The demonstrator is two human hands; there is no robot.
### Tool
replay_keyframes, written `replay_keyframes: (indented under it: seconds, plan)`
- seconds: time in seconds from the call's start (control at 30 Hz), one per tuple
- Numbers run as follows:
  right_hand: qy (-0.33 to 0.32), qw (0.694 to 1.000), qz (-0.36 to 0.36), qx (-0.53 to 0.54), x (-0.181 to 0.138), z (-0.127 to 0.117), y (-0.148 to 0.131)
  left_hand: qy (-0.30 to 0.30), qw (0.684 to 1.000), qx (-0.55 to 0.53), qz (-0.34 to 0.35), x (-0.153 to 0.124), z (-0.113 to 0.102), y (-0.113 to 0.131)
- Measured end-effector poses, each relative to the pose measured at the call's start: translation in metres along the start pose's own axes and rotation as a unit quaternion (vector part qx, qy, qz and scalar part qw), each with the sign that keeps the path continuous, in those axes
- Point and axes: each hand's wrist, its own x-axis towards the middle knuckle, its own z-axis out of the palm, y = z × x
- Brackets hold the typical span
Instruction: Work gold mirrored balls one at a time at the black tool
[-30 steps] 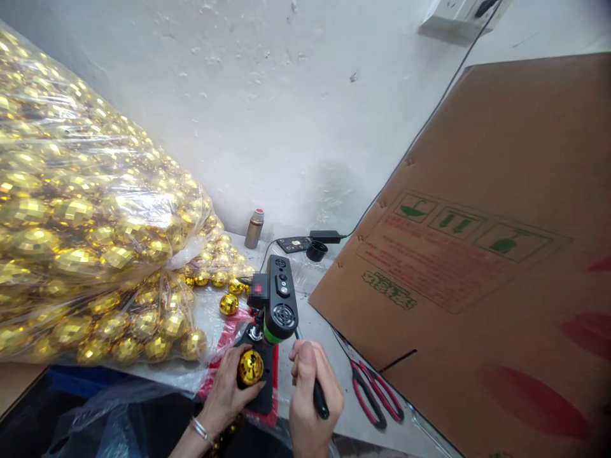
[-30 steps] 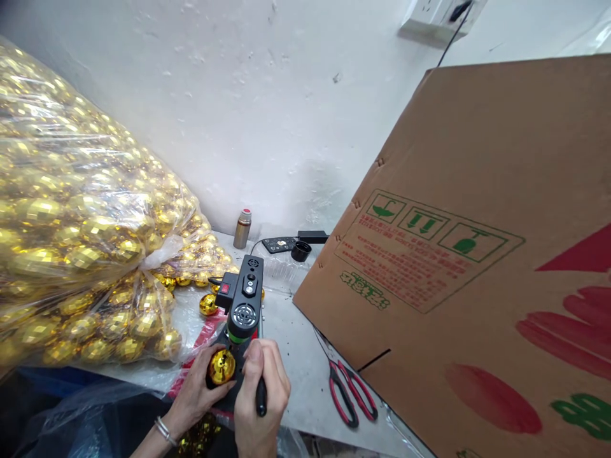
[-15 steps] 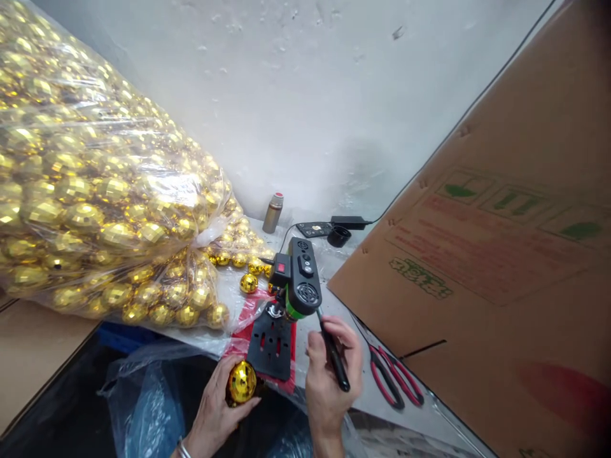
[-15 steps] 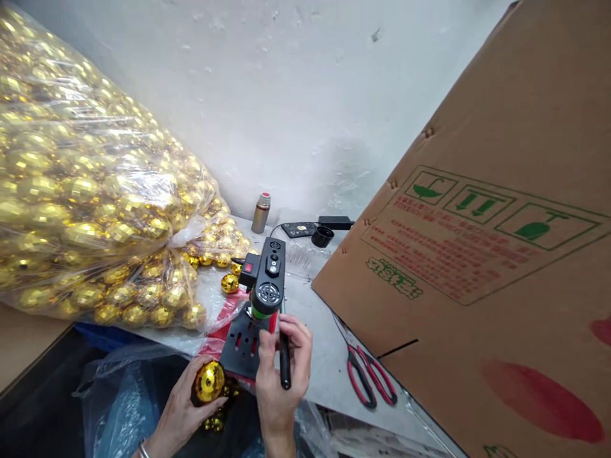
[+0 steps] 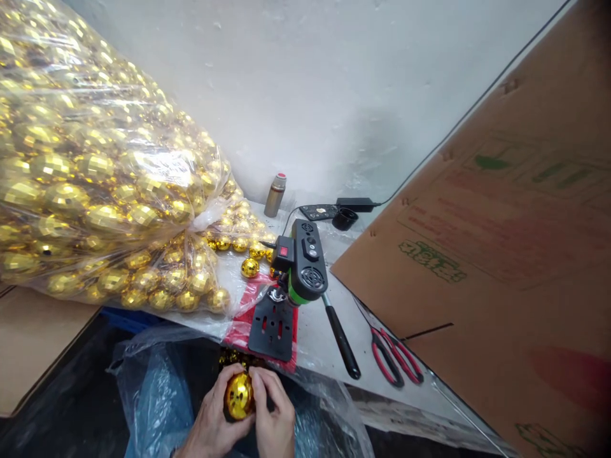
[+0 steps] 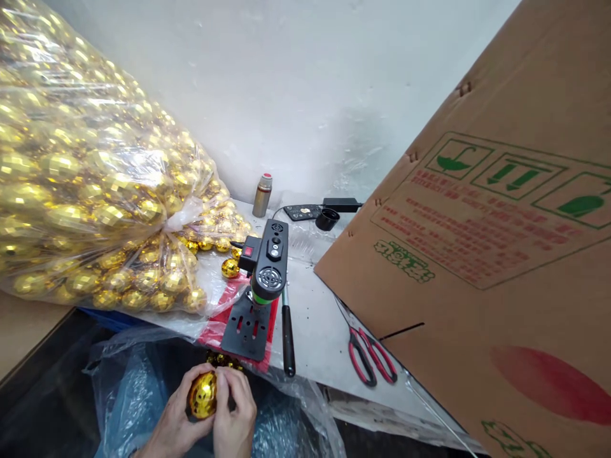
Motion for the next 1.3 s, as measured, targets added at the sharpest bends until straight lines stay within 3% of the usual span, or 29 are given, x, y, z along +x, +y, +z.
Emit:
replay_keyframes:
  seconds: [0.07,0.17,0.3,0.6,0.77,0.97,1.1,1.3]
  plan:
    - [-0.02,0.997,0.058,0.035,0.004,-0.008,0.001,-0.008,1.0,-0.005,-0.013,-0.004,0.001,0.001]
    - [0.018,0.989,0.129,0.074,0.004,-0.013,0.001,-0.013,1.0,-0.004,-0.024,-0.005,0.001,0.004]
    - [0.022,0.984,0.155,0.081,-0.002,-0.014,0.004,-0.023,0.999,0.002,-0.027,-0.003,0.003,0.007]
    - [0.025,0.998,0.056,0.027,-0.004,-0.022,0.01,-0.024,0.999,0.021,-0.044,-0.002,0.002,0.002]
    - [0.053,0.996,0.067,0.037,-0.009,-0.012,0.003,-0.022,0.998,0.025,-0.047,-0.002,-0.001,-0.001]
    - [0.024,0.998,0.048,0.029,-0.013,-0.01,0.004,-0.02,0.997,0.031,-0.063,-0.004,-0.005,-0.006]
    - [-0.04,0.999,-0.006,-0.005,-0.008,-0.016,0.008,-0.011,0.997,0.032,-0.069,-0.005,-0.006,-0.009]
    - [-0.013,0.998,-0.059,-0.012,0.002,-0.014,0.0,-0.016,0.994,0.024,-0.102,-0.001,-0.008,-0.007]
